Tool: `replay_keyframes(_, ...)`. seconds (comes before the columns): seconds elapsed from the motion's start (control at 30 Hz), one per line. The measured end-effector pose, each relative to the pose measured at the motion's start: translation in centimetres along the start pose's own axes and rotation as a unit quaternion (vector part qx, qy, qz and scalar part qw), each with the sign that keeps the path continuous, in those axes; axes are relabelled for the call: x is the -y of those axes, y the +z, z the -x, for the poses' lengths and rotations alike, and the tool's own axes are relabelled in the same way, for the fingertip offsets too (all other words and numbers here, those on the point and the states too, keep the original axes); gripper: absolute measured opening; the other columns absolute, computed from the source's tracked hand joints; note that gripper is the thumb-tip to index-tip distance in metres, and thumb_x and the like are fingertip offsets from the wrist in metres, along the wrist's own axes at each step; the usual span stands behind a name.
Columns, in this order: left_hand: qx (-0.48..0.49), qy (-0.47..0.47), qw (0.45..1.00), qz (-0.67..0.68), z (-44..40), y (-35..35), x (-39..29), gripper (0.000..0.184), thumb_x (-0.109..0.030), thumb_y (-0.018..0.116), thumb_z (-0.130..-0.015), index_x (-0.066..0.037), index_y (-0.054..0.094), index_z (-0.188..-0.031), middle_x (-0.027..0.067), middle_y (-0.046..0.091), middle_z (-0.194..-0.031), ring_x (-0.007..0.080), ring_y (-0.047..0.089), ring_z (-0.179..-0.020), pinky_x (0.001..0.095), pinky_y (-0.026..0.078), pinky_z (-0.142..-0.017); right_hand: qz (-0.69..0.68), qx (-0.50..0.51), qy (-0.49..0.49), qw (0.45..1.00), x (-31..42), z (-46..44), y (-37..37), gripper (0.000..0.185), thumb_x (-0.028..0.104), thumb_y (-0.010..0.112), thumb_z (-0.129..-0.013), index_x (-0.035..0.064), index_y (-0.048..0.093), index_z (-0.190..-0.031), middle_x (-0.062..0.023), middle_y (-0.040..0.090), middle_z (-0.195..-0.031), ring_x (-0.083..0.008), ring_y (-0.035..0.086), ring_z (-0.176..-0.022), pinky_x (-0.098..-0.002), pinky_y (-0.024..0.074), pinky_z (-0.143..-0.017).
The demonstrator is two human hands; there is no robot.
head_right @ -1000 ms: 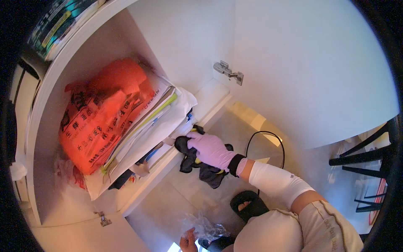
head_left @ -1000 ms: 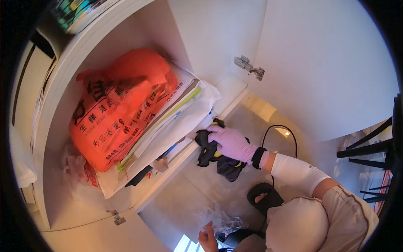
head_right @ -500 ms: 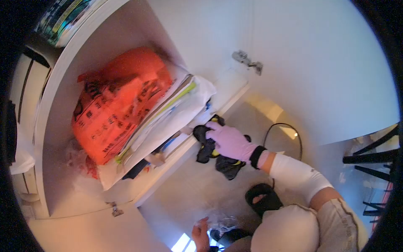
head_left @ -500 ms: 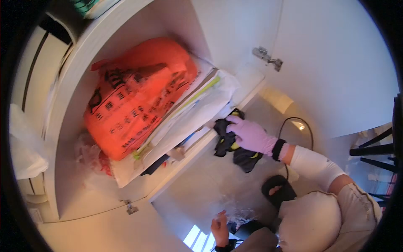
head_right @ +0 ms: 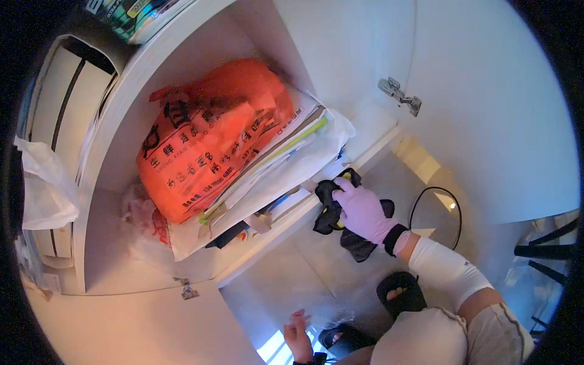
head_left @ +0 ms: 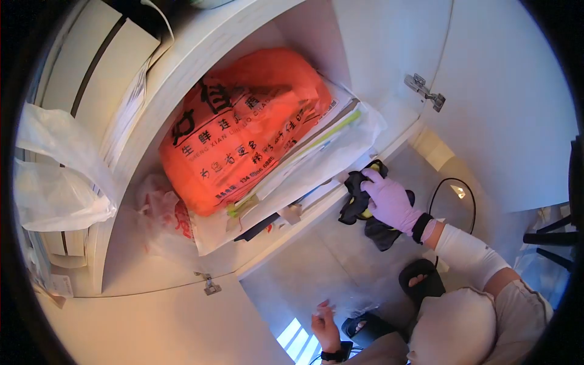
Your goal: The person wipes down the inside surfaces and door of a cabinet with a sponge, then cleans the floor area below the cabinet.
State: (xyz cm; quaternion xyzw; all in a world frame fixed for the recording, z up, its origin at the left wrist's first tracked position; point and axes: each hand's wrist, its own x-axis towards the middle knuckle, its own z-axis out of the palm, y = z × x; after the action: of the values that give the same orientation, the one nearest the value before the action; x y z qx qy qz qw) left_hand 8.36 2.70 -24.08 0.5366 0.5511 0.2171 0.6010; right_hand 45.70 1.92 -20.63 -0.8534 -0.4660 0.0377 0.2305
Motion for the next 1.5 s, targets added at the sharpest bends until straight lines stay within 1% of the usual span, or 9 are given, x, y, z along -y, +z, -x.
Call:
replay_keyframes(0.13,-0.075,0.072,0.995,-0.012,-1.2,-0.6,-1.9,0.029,-0.009,0.056,-0.099,0.002,0.056,-0.126,0.0145,0.064,-0.116,0.0212,0.065,-0.1,0.0328,0.052,-0.089,0.006,-0.012,0.024,1.0,0.4,-0.1,0.6,0.036,0.01,0.071,-0.069,0.0079,0.058,-0.103,-0.0126,0.052,-0.131,-0.0319,0.064,-0.083,-0.0445,0.0541,-0.073)
replay_keyframes(0.23,-0.079,0.142,0.986,0.026,-2.0,-1.3,-4.2,0.062,-0.005,0.057,-0.097,-0.001,0.025,-0.15,0.0197,0.06,-0.125,0.0262,0.062,-0.11,0.0385,0.051,-0.096,0.006,-0.013,0.018,1.0,0.2,-0.1,0.9,0.037,0.01,0.071,-0.069,0.008,0.059,-0.104,-0.0129,0.051,-0.132,-0.0319,0.063,-0.083,-0.0441,0.0542,-0.074)
replay_keyframes(0.47,-0.083,0.185,0.978,0.057,-2.6,-1.0,-8.8,0.073,-0.007,0.059,-0.097,-0.005,0.015,-0.155,0.0228,0.062,-0.126,0.0265,0.062,-0.111,0.0387,0.049,-0.098,-0.021,0.009,0.005,1.0,-0.9,0.2,0.3,0.038,0.011,0.071,-0.07,0.0089,0.06,-0.106,-0.0118,0.051,-0.132,-0.0317,0.063,-0.083,-0.0443,0.0541,-0.074)
replay_keyframes(0.6,-0.103,0.186,0.976,0.056,-2.3,-0.7,-9.5,0.068,-0.005,0.06,-0.096,-0.003,0.022,-0.152,0.0227,0.062,-0.127,0.026,0.062,-0.112,0.0382,0.049,-0.097,-0.027,-0.006,-0.003,1.0,-0.9,0.2,0.5,0.037,0.012,0.072,-0.07,0.0093,0.06,-0.105,-0.0106,0.051,-0.131,-0.0313,0.064,-0.083,-0.0443,0.0541,-0.074)
replay_keyframes(0.67,-0.09,0.198,0.976,-0.002,-2.5,-1.9,-7.9,0.049,-0.002,0.06,-0.094,-0.001,0.042,-0.139,0.0194,0.065,-0.12,0.0246,0.063,-0.107,0.0363,0.05,-0.094,-0.032,-0.015,-0.007,0.999,-1.0,0.3,0.7,0.037,0.012,0.072,-0.07,0.0095,0.06,-0.105,-0.0103,0.051,-0.131,-0.0312,0.063,-0.083,-0.0442,0.0541,-0.074)
replay_keyframes(0.87,-0.209,0.183,0.949,-0.148,-1.9,-5.4,-3.9,0.023,0.0,0.064,-0.088,0.001,0.062,-0.111,0.0169,0.059,-0.122,0.0259,0.058,-0.112,0.0366,0.048,-0.092,-0.033,-0.017,0.0,0.999,-1.1,0.3,1.3,0.036,0.011,0.071,-0.07,0.0101,0.061,-0.105,-0.0096,0.051,-0.131,-0.0312,0.063,-0.083,-0.0443,0.0538,-0.074)
replay_keyframes(1.1,-0.316,0.235,0.861,-0.322,-4.4,-8.5,-1.1,0.035,-0.013,0.06,-0.095,0.004,0.058,-0.125,0.0222,0.055,-0.13,0.035,0.053,-0.121,0.0459,0.042,-0.103,-0.024,-0.026,-0.019,0.999,-1.2,0.3,1.1,0.037,0.01,0.071,-0.07,0.0093,0.06,-0.105,-0.0106,0.051,-0.13,-0.0312,0.063,-0.083,-0.0448,0.054,-0.072)
replay_keyframes(1.4,-0.256,0.213,0.839,-0.43,-12.6,-7.8,0.2,0.042,-0.019,0.073,-0.086,0.001,0.058,-0.12,0.0296,0.039,-0.144,0.0434,0.039,-0.132,0.0494,0.035,-0.108,0.016,-0.03,-0.022,0.999,-0.7,0.6,1.2,0.04,0.011,0.07,-0.071,0.0081,0.058,-0.108,-0.0119,0.05,-0.131,-0.0322,0.063,-0.082,-0.0446,0.0537,-0.072)
replay_keyframes(1.5,-0.161,0.15,0.847,-0.484,-12.0,-5.7,1.1,0.059,-0.031,0.08,-0.078,0.0,0.058,-0.123,0.0309,0.031,-0.147,0.0447,0.035,-0.135,0.0537,0.031,-0.11,0.022,-0.017,-0.022,0.999,-0.7,0.8,1.1,0.039,0.011,0.069,-0.072,0.0077,0.058,-0.11,-0.0128,0.049,-0.133,-0.0325,0.063,-0.08,-0.0447,0.0534,-0.071)
